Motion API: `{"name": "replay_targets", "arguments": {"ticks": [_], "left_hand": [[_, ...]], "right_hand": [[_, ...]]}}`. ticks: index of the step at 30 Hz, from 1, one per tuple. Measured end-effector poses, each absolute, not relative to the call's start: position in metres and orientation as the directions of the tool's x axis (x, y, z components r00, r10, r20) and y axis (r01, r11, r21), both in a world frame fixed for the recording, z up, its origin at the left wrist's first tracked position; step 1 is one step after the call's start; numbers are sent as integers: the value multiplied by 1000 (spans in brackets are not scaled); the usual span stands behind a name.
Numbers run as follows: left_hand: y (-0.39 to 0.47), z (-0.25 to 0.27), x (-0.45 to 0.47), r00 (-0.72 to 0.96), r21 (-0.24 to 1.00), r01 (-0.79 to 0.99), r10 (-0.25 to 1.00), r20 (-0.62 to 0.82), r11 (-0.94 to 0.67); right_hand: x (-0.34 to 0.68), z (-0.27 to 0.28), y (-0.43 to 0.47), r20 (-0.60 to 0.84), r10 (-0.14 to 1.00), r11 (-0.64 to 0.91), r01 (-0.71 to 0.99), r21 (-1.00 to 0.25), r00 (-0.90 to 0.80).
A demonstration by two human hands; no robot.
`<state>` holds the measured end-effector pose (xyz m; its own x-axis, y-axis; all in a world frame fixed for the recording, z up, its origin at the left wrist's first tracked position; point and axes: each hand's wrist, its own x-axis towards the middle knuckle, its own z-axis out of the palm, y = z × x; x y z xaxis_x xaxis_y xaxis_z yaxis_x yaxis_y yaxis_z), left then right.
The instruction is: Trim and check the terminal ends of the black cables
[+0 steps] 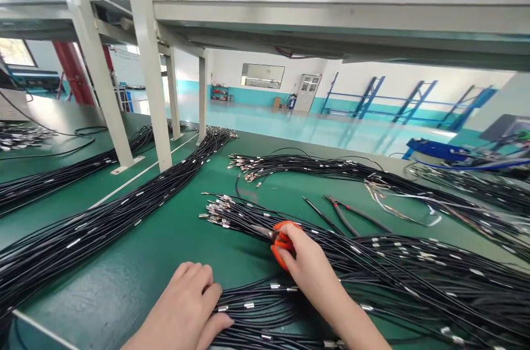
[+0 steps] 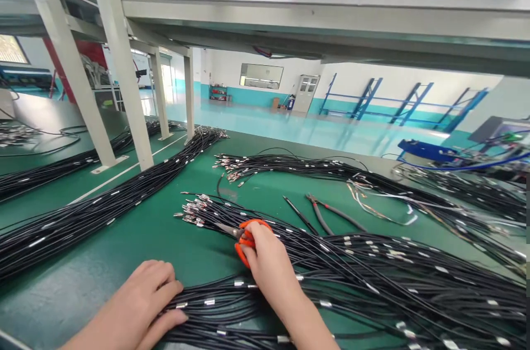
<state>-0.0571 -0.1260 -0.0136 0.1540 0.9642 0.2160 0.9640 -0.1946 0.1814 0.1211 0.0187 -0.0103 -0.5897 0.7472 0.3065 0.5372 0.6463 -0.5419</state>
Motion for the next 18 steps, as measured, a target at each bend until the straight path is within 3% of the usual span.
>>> {"name": "replay_targets", "arguments": {"ticks": [4,8,12,18], "left_hand": [[-124,-13,-59,116,262,953,980,159,-155],[-119,-3,-62,86,385,918,996,36,-93],[-110,3,-69,58,503,862,998,6,-53],[-82,3,-85,-15,708,706,999,30,-11]], "right_hand": [[110,-21,33,357,712,700,649,-298,-605],[110,-27,34,362,701,703,681,-205,-614],[115,-24,32,380,716,692,667,-275,-586],[120,-18,30,403,809,588,611,-530,-429]]}}
